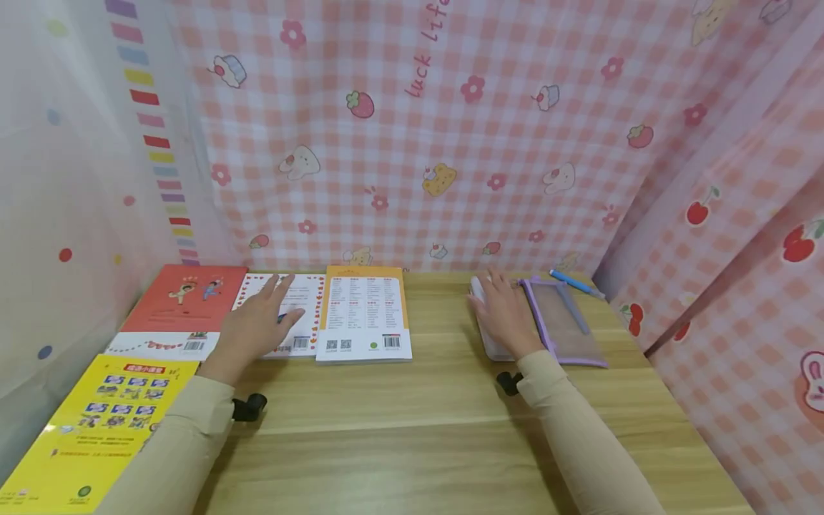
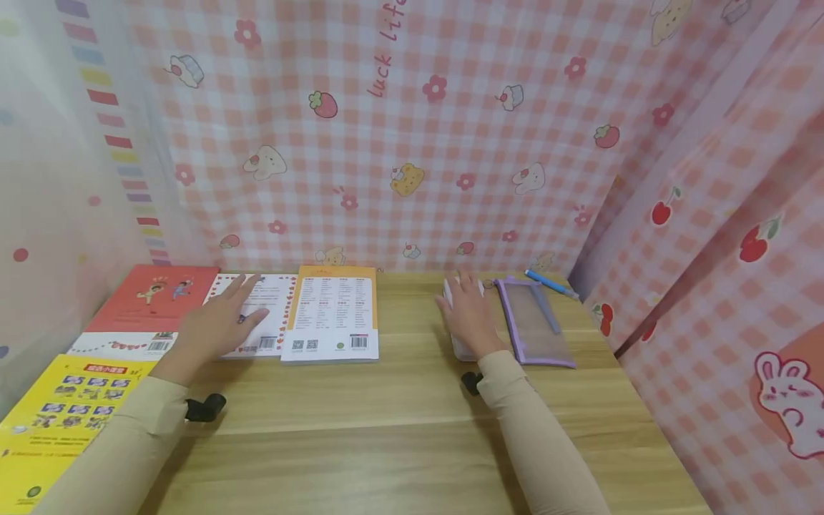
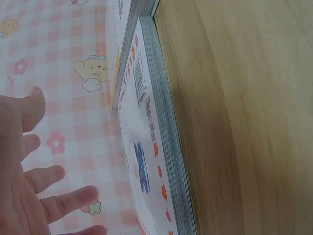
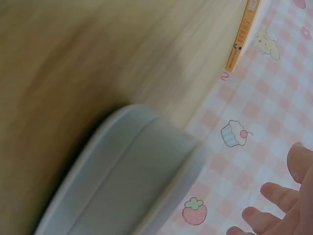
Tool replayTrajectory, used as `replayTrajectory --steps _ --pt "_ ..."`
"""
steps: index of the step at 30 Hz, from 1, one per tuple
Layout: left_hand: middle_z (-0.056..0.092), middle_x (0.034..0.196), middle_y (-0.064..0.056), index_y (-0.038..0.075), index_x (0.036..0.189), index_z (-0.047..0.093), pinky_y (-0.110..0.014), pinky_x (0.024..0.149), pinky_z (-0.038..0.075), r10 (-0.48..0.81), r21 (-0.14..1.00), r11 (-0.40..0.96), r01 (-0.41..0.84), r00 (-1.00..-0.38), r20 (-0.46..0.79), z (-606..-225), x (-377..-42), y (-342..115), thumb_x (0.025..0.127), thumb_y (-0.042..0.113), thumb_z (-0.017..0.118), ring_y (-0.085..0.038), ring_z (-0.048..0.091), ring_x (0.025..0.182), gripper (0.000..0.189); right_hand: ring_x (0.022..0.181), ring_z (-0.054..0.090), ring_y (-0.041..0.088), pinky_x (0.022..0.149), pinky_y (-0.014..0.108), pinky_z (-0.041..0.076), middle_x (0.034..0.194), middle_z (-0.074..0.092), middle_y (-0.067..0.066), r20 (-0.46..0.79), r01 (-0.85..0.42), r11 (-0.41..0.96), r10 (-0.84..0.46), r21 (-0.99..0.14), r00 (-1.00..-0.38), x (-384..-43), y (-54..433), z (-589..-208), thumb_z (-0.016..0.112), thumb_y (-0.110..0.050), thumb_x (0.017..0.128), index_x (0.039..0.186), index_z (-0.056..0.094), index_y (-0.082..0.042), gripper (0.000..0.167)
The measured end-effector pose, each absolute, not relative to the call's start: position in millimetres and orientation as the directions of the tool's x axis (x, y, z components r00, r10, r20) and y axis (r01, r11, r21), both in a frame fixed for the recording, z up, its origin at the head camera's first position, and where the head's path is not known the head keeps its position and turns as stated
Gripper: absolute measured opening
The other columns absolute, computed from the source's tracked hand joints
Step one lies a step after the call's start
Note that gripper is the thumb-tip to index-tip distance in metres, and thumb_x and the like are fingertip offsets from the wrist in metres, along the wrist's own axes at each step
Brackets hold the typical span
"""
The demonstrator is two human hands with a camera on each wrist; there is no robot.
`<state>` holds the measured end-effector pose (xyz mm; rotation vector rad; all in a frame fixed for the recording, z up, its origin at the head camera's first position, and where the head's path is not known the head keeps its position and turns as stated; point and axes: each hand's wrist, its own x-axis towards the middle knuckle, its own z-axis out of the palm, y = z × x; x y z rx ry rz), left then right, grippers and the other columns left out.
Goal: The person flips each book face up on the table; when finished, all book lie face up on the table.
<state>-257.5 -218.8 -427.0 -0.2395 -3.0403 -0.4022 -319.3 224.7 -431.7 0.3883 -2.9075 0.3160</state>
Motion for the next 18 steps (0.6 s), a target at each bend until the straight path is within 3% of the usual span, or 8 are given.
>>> replayTrajectory --steps 3,10,14,18 --pt "0.023 0.163 -0.025 0.016 0.164 0.015 -0.064 0.076 0.054 0.157 0.249 0.953 0.173 -0.984 0.083 -427.8 -257.3 -215.7 0.106 0.051 0.044 -0.054 0.048 0.129 0.074 0.151 0.021 0.041 0.117 0.064 0.023 0.164 0.025 0.021 0.216 -0.281 0.943 -0.242 -0.178 -0.946 -319.6 221.1 -432.0 0.046 -0.042 0.108 0.157 0.036 -0.007 0.061" --pt "0.043 0.152 -0.027 0.014 0.163 0.019 -0.067 0.090 0.049 0.156 0.252 0.953 0.171 -0.985 0.078 -427.8 -257.1 -207.2 0.106 0.047 0.046 -0.051 0.053 0.126 0.071 0.151 0.022 0.040 0.116 0.066 0.025 0.163 0.027 0.021 0.202 -0.276 0.942 -0.237 -0.193 -0.950 -324.9 210.7 -426.6 0.049 -0.039 0.107 0.156 0.038 -0.007 0.060" --pt "0.064 0.129 -0.023 0.014 0.162 0.022 -0.057 0.076 0.055 0.145 0.271 0.950 0.153 -0.988 0.048 -425.2 -254.6 -201.9 0.105 0.047 0.048 -0.043 0.066 0.105 0.070 0.151 0.023 0.039 0.116 0.065 0.027 0.163 0.027 0.020 0.186 -0.266 0.942 -0.229 -0.205 -0.955 -324.7 208.5 -425.0 0.049 -0.041 0.107 0.155 0.039 -0.007 0.060" --pt "0.070 0.113 -0.014 0.012 0.160 0.027 -0.044 0.063 0.053 0.150 0.305 0.940 0.150 -0.988 0.024 -425.6 -252.7 -198.1 0.105 0.046 0.050 -0.029 0.066 0.085 0.068 0.150 0.023 0.041 0.114 0.063 0.031 0.164 0.026 0.020 0.171 -0.268 0.941 -0.235 -0.207 -0.957 -324.4 208.9 -426.7 0.048 -0.042 0.107 0.155 0.038 -0.007 0.060"
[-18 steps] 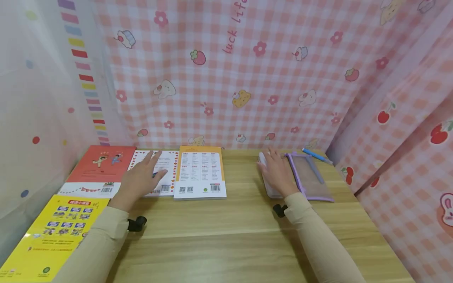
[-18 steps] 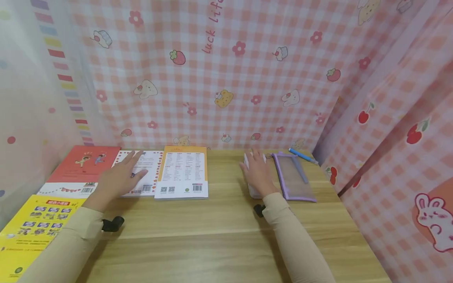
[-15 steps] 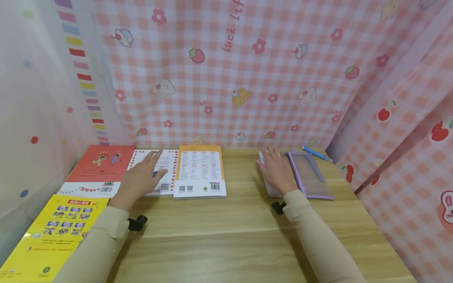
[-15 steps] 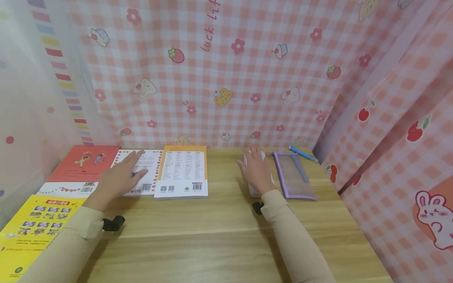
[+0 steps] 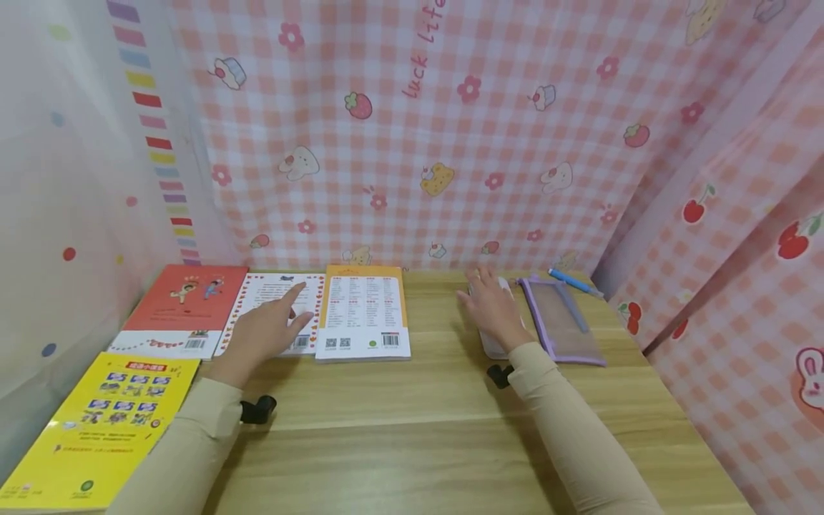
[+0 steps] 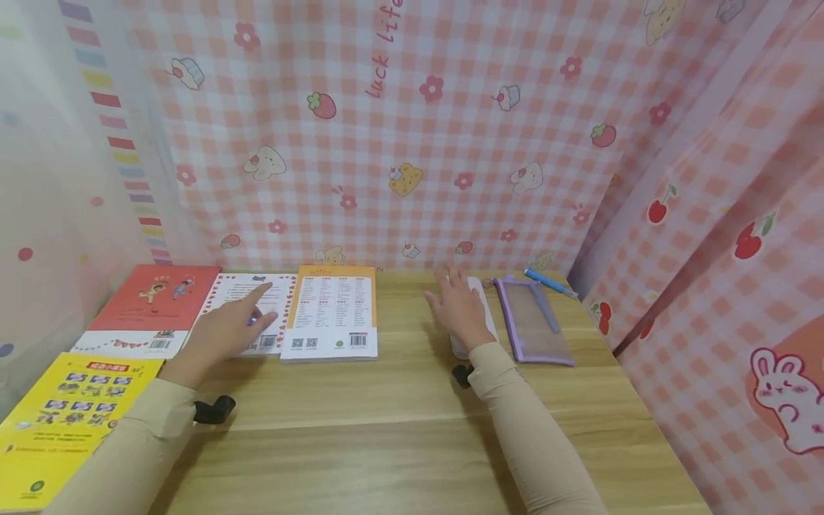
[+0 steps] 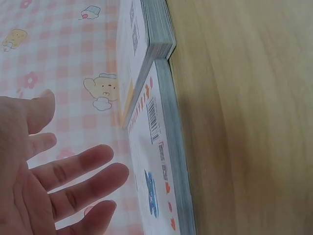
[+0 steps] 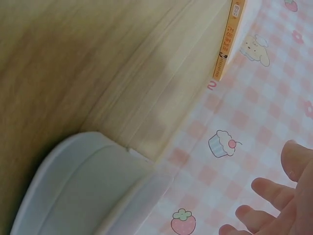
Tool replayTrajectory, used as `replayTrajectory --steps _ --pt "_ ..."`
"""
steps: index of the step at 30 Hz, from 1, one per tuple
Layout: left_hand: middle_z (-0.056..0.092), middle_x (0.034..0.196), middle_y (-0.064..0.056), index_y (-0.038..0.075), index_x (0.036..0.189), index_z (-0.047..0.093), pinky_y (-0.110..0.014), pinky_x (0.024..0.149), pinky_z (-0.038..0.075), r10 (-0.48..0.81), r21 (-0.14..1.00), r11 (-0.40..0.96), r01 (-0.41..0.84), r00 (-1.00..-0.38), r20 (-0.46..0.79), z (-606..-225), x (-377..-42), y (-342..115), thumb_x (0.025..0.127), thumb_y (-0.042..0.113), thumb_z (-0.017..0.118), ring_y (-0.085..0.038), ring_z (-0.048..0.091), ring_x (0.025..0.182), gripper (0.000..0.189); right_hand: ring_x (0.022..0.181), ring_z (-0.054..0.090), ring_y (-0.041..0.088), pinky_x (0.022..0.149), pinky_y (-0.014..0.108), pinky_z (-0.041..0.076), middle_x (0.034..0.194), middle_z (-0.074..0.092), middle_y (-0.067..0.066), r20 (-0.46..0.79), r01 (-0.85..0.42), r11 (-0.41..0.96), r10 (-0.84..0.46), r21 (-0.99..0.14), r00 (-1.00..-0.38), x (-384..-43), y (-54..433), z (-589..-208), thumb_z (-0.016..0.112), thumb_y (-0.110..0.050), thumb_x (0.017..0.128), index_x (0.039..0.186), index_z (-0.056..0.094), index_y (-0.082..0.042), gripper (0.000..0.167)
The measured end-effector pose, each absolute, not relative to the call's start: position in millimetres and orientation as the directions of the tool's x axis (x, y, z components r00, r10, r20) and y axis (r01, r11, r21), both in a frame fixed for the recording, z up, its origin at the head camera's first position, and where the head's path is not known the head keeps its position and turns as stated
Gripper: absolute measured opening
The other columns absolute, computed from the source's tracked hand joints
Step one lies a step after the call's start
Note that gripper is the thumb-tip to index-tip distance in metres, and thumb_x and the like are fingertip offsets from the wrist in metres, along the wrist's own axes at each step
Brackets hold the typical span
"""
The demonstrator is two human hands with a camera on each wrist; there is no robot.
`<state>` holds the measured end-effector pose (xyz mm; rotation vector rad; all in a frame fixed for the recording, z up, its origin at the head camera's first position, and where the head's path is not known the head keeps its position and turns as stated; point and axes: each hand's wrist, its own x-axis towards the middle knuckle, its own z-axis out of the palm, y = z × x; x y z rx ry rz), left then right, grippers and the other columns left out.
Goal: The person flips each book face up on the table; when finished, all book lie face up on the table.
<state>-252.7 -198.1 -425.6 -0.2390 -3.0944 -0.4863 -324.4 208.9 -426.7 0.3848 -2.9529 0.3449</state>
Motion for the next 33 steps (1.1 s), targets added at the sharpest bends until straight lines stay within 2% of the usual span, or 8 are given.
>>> replayTrajectory --steps 7,14,22,26,29,33 --pt "0.071 0.112 -0.010 0.013 0.159 0.032 -0.041 0.061 0.052 0.155 0.317 0.936 0.151 -0.988 0.011 -431.2 -251.5 -195.5 0.105 0.046 0.050 -0.026 0.066 0.084 0.066 0.148 0.027 0.043 0.107 0.060 0.042 0.162 0.027 0.022 0.176 -0.285 0.931 -0.248 -0.228 -0.952 -322.6 208.9 -430.0 0.050 -0.038 0.107 0.151 0.043 -0.003 0.057" --pt "0.072 0.112 -0.011 0.011 0.158 0.034 -0.040 0.060 0.051 0.172 0.352 0.921 0.169 -0.985 0.021 -435.4 -249.9 -193.3 0.105 0.044 0.050 -0.026 0.067 0.085 0.064 0.148 0.027 0.044 0.104 0.062 0.044 0.168 0.017 0.017 0.143 -0.277 0.916 -0.245 -0.291 -0.959 -320.3 202.1 -429.8 0.048 -0.041 0.107 0.154 0.041 -0.006 0.059" --pt "0.072 0.113 -0.012 0.009 0.158 0.032 -0.044 0.066 0.054 0.183 0.365 0.914 0.178 -0.983 0.021 -437.8 -244.0 -191.6 0.106 0.041 0.049 -0.029 0.068 0.093 0.064 0.135 0.044 0.048 0.099 0.060 0.048 0.168 0.016 0.016 0.144 -0.277 0.911 -0.243 -0.307 -0.959 -318.8 200.1 -431.1 0.049 -0.041 0.107 0.154 0.041 -0.007 0.059" --pt "0.072 0.112 -0.012 0.009 0.157 0.035 -0.044 0.065 0.053 0.164 0.363 0.918 0.158 -0.986 0.016 -435.1 -241.8 -191.5 0.106 0.041 0.050 -0.027 0.068 0.089 0.062 0.128 0.051 0.049 0.096 0.061 0.050 0.167 0.018 0.016 0.162 -0.287 0.906 -0.247 -0.311 -0.955 -320.3 199.5 -431.3 0.051 -0.040 0.106 0.153 0.043 -0.007 0.058" --pt "0.072 0.106 -0.011 0.009 0.153 0.042 -0.044 0.066 0.053 0.175 0.366 0.916 0.163 -0.985 0.000 -433.1 -242.2 -189.4 0.105 0.039 0.052 -0.025 0.067 0.086 0.058 0.138 0.041 0.047 0.099 0.061 0.048 0.168 0.016 0.016 0.158 -0.283 0.904 -0.244 -0.321 -0.957 -322.1 198.3 -430.4 0.051 -0.040 0.106 0.154 0.042 -0.007 0.058" --pt "0.073 0.104 -0.008 0.009 0.145 0.054 -0.047 0.070 0.055 0.199 0.351 0.920 0.173 -0.979 -0.038 -434.8 -243.1 -185.8 0.104 0.038 0.054 -0.024 0.068 0.091 0.049 0.151 0.019 0.041 0.107 0.063 0.040 0.168 0.011 0.016 0.119 -0.267 0.900 -0.240 -0.344 -0.963 -324.8 194.4 -430.3 0.050 -0.039 0.107 0.155 0.039 -0.008 0.059"
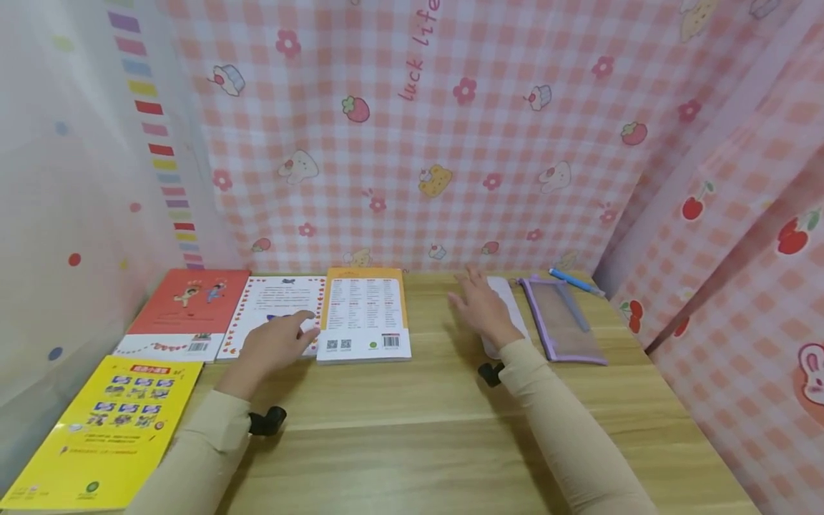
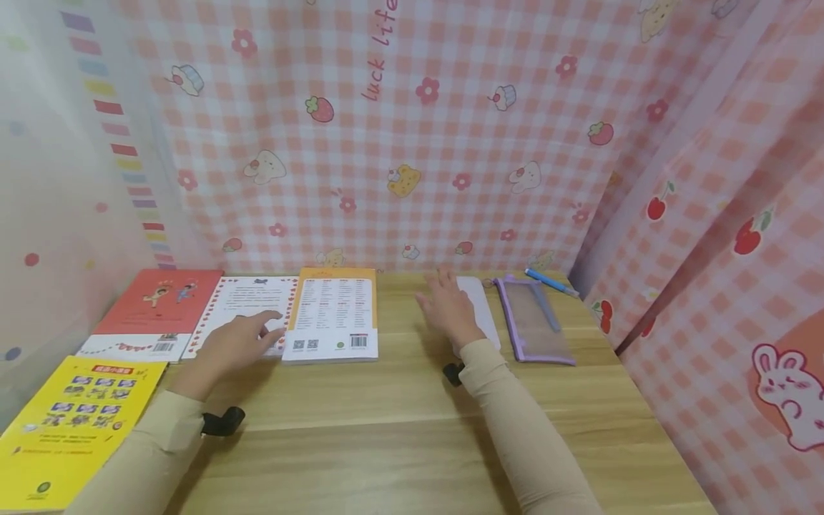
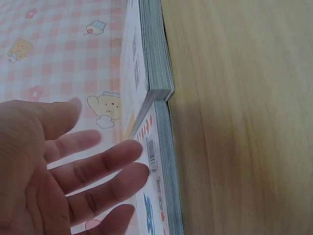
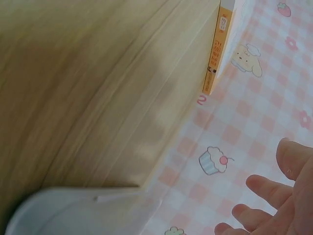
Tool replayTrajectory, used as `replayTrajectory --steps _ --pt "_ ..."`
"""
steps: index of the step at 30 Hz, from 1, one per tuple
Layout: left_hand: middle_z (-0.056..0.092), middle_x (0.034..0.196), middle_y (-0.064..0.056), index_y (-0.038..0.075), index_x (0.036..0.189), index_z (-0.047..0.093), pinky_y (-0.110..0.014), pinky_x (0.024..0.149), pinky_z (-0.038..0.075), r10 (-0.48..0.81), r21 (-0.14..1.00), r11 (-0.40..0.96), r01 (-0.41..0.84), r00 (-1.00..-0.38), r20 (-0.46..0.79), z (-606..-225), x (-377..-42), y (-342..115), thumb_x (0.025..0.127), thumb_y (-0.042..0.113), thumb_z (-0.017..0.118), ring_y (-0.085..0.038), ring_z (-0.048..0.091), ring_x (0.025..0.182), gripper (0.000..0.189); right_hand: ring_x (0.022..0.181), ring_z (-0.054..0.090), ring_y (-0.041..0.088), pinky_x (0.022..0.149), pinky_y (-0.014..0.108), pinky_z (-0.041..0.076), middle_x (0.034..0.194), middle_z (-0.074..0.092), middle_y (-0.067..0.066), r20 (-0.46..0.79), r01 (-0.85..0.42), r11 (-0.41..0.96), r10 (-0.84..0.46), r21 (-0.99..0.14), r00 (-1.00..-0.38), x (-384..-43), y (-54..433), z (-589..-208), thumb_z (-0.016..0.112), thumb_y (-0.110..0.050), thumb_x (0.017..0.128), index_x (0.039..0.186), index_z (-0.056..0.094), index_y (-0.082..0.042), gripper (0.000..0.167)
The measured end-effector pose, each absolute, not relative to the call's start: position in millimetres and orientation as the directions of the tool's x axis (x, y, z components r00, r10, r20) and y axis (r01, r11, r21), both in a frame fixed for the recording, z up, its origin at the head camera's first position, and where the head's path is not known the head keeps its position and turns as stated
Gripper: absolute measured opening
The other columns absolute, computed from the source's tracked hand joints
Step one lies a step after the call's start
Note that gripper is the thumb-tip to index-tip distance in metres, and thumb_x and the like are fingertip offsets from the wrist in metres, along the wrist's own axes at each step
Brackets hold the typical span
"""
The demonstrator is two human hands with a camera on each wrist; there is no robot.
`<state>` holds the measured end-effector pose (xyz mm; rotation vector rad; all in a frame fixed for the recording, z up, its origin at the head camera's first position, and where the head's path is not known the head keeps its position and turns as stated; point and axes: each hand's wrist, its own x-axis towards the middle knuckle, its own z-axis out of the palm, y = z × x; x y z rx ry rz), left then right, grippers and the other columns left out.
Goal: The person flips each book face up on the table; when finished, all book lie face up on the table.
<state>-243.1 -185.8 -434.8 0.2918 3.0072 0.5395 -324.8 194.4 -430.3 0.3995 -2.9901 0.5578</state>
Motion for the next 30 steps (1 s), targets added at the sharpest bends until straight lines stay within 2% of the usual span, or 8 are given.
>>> replayTrajectory --steps 4,6,12,16,23,26,30 --pt "0.073 0.107 -0.009 0.010 0.128 0.065 -0.050 0.074 0.055 0.204 0.330 0.928 0.172 -0.977 -0.063 -439.2 -242.3 -180.0 0.103 0.037 0.055 -0.027 0.068 0.095 0.038 0.151 0.020 0.041 0.110 0.063 0.037 0.169 0.012 0.015 0.092 -0.257 0.890 -0.240 -0.377 -0.966 -328.3 189.0 -432.5 0.050 -0.038 0.107 0.155 0.040 -0.008 0.058" --pt "0.072 0.105 -0.008 0.010 0.118 0.067 -0.048 0.072 0.054 0.201 0.329 0.930 0.162 -0.975 -0.089 -441.3 -240.7 -176.4 0.102 0.037 0.056 -0.026 0.066 0.090 0.033 0.152 0.019 0.040 0.111 0.064 0.034 0.169 0.012 0.014 0.074 -0.251 0.878 -0.242 -0.408 -0.967 -329.7 185.9 -433.4 0.050 -0.037 0.107 0.155 0.040 -0.007 0.057" --pt "0.061 0.082 -0.005 0.010 0.097 0.061 -0.038 0.061 0.044 0.168 0.325 0.940 0.107 -0.972 -0.166 -443.1 -235.7 -166.3 0.102 0.038 0.056 -0.022 0.054 0.071 0.030 0.153 0.017 0.035 0.115 0.063 0.029 0.169 0.012 0.011 0.022 -0.229 0.849 -0.249 -0.476 -0.968 -333.9 173.2 -436.0 0.048 -0.038 0.107 0.154 0.041 -0.008 0.056" --pt "0.057 0.075 -0.004 0.008 0.092 0.059 -0.035 0.058 0.041 0.152 0.321 0.943 0.089 -0.973 -0.175 -438.4 -231.6 -162.2 0.102 0.039 0.057 -0.021 0.052 0.068 0.033 0.153 0.017 0.034 0.118 0.059 0.026 0.169 0.015 0.013 0.016 -0.252 0.830 -0.282 -0.497 -0.959 -336.8 161.2 -437.6 0.047 -0.038 0.108 0.154 0.042 -0.007 0.056" --pt "0.058 0.076 -0.004 0.004 0.095 0.062 -0.032 0.059 0.040 0.158 0.374 0.925 0.071 -0.965 -0.209 -431.4 -227.7 -162.0 0.102 0.036 0.058 -0.019 0.052 0.068 0.033 0.152 0.020 0.037 0.121 0.056 0.021 0.166 0.019 0.019 -0.007 -0.272 0.807 -0.323 -0.524 -0.946 -341.6 144.5 -438.0 0.045 -0.037 0.108 0.154 0.041 -0.005 0.056" --pt "0.058 0.078 -0.005 0.003 0.098 0.060 -0.031 0.060 0.042 0.166 0.431 0.901 0.050 -0.958 -0.234 -429.8 -226.2 -161.6 0.103 0.035 0.058 -0.020 0.053 0.069 0.033 0.152 0.020 0.036 0.121 0.055 0.020 0.166 0.020 0.019 -0.023 -0.258 0.794 -0.324 -0.550 -0.946 -341.7 140.2 -438.0 0.044 -0.037 0.109 0.155 0.039 -0.006 0.056" --pt "0.061 0.076 -0.007 0.002 0.093 0.059 -0.031 0.059 0.047 0.154 0.545 0.838 -0.020 -0.950 -0.273 -432.4 -225.0 -163.8 0.104 0.032 0.056 -0.019 0.058 0.066 0.032 0.152 0.021 0.035 0.122 0.054 0.019 0.166 0.023 0.017 -0.043 -0.247 0.778 -0.331 -0.577 -0.943 -344.7 135.3 -439.3 0.044 -0.040 0.109 0.156 0.037 -0.008 0.058"
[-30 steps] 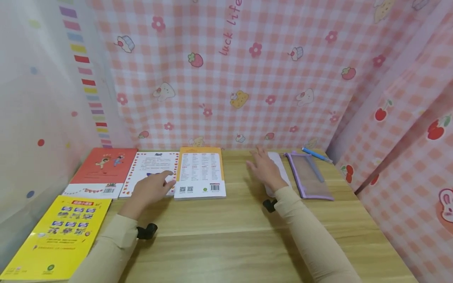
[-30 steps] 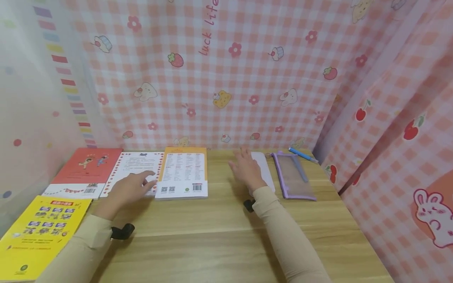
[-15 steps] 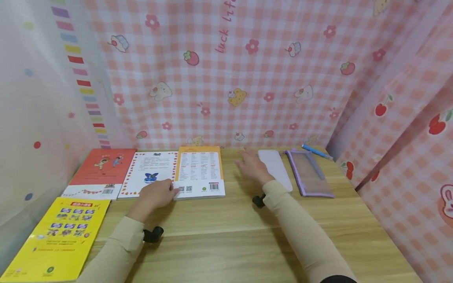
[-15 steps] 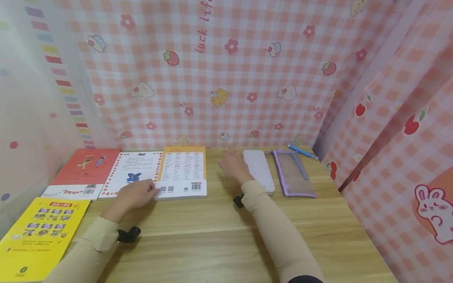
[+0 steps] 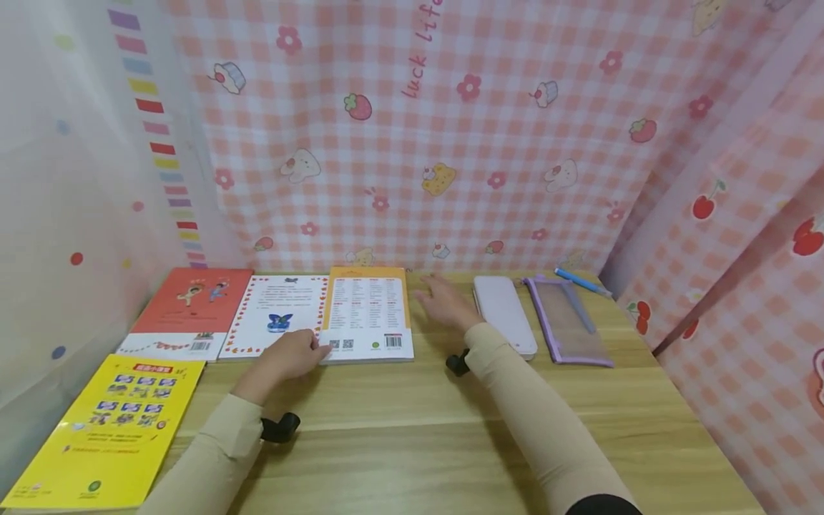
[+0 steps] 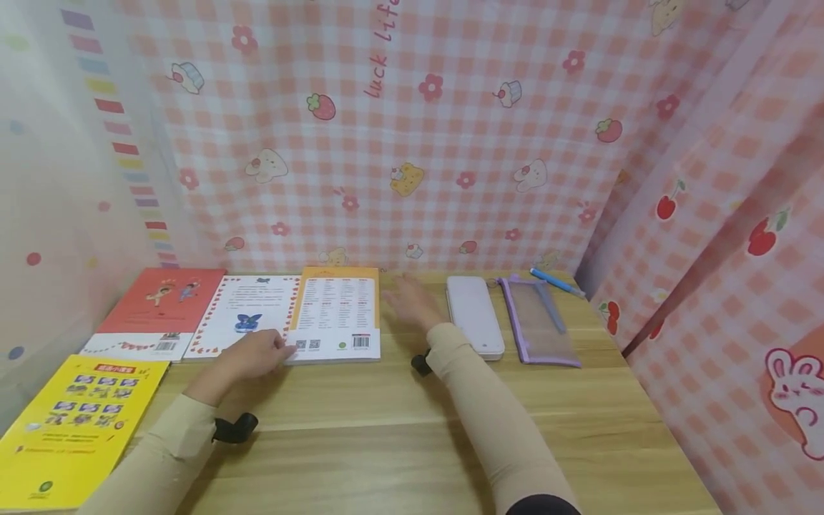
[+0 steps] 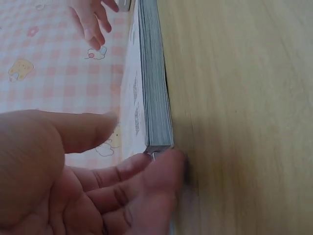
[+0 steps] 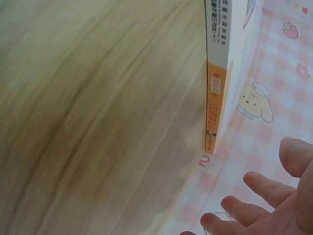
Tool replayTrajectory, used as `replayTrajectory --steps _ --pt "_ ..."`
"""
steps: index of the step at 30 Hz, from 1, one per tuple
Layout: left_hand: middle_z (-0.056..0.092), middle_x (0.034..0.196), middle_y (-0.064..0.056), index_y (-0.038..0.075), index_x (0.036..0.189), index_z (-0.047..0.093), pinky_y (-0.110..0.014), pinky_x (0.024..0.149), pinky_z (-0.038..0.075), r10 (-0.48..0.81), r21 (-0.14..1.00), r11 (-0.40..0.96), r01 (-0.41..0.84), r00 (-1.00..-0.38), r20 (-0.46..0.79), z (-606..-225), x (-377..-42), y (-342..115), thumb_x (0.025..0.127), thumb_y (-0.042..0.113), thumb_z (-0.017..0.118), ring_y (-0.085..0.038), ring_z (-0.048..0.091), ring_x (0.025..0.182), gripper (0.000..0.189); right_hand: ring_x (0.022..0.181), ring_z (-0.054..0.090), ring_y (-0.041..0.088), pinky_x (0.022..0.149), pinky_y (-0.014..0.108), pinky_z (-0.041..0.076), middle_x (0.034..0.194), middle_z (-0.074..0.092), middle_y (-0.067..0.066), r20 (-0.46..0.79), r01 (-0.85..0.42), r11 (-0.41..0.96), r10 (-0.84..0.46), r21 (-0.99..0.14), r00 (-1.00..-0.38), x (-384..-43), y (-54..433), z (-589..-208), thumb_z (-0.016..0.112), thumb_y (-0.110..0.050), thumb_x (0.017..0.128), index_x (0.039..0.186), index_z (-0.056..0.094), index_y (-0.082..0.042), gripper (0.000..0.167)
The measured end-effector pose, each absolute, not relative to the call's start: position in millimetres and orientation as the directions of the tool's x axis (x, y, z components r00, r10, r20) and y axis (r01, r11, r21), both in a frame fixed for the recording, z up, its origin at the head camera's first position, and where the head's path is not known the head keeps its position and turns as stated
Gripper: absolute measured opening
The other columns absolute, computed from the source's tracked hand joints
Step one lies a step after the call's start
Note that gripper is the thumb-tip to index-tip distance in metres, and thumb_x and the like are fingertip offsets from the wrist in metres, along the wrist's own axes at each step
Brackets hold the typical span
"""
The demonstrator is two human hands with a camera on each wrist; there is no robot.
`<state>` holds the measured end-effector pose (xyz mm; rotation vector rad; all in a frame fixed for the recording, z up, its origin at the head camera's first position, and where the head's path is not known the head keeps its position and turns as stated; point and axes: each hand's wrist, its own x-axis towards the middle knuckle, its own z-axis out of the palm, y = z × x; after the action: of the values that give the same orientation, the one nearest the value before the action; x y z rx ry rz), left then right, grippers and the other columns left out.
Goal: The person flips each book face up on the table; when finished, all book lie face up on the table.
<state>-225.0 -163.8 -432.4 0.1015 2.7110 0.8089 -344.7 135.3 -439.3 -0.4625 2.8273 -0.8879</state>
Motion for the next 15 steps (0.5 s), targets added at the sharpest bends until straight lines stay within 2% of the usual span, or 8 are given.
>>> replayTrajectory --steps 6,9,12,14,15 --pt "0.067 0.075 -0.010 -0.001 0.089 0.061 -0.030 0.059 0.056 0.132 0.669 0.728 -0.147 -0.929 -0.347 -436.5 -227.4 -169.4 0.106 0.032 0.052 -0.019 0.065 0.063 0.038 0.150 0.029 0.034 0.121 0.052 0.024 0.163 0.031 0.014 -0.077 -0.219 0.751 -0.337 -0.623 -0.938 -350.9 129.4 -442.0 0.043 -0.044 0.108 0.157 0.035 -0.009 0.061" --pt "0.068 0.079 -0.011 -0.002 0.093 0.061 -0.031 0.062 0.058 0.136 0.699 0.688 -0.198 -0.910 -0.392 -437.3 -228.2 -171.8 0.106 0.033 0.051 -0.020 0.066 0.066 0.039 0.142 0.040 0.035 0.117 0.052 0.033 0.155 0.043 0.016 -0.092 -0.223 0.745 -0.356 -0.629 -0.930 -354.7 126.2 -445.2 0.043 -0.040 0.109 0.152 0.042 -0.006 0.055" --pt "0.069 0.081 -0.011 -0.002 0.095 0.063 -0.032 0.064 0.058 0.139 0.705 0.675 -0.217 -0.901 -0.411 -437.9 -227.6 -174.0 0.106 0.034 0.051 -0.019 0.067 0.068 0.040 0.136 0.045 0.035 0.113 0.050 0.038 0.147 0.050 0.019 -0.113 -0.279 0.734 -0.435 -0.619 -0.893 -358.3 120.7 -449.1 0.044 -0.034 0.109 0.146 0.047 -0.002 0.049" --pt "0.069 0.082 -0.011 -0.002 0.096 0.064 -0.032 0.064 0.059 0.138 0.708 0.669 -0.226 -0.898 -0.418 -438.0 -227.4 -175.9 0.107 0.034 0.050 -0.019 0.068 0.068 0.040 0.138 0.045 0.034 0.113 0.049 0.038 0.148 0.049 0.019 -0.145 -0.317 0.736 -0.489 -0.599 -0.860 -359.4 116.6 -450.9 0.044 -0.033 0.110 0.146 0.048 -0.002 0.048" --pt "0.069 0.082 -0.011 -0.002 0.096 0.065 -0.033 0.064 0.059 0.136 0.713 0.661 -0.233 -0.897 -0.420 -437.6 -227.4 -176.5 0.107 0.034 0.051 -0.020 0.068 0.068 0.040 0.142 0.040 0.033 0.117 0.048 0.034 0.153 0.045 0.018 -0.159 -0.323 0.737 -0.501 -0.593 -0.851 -359.5 114.6 -451.2 0.045 -0.034 0.109 0.150 0.046 -0.003 0.051"
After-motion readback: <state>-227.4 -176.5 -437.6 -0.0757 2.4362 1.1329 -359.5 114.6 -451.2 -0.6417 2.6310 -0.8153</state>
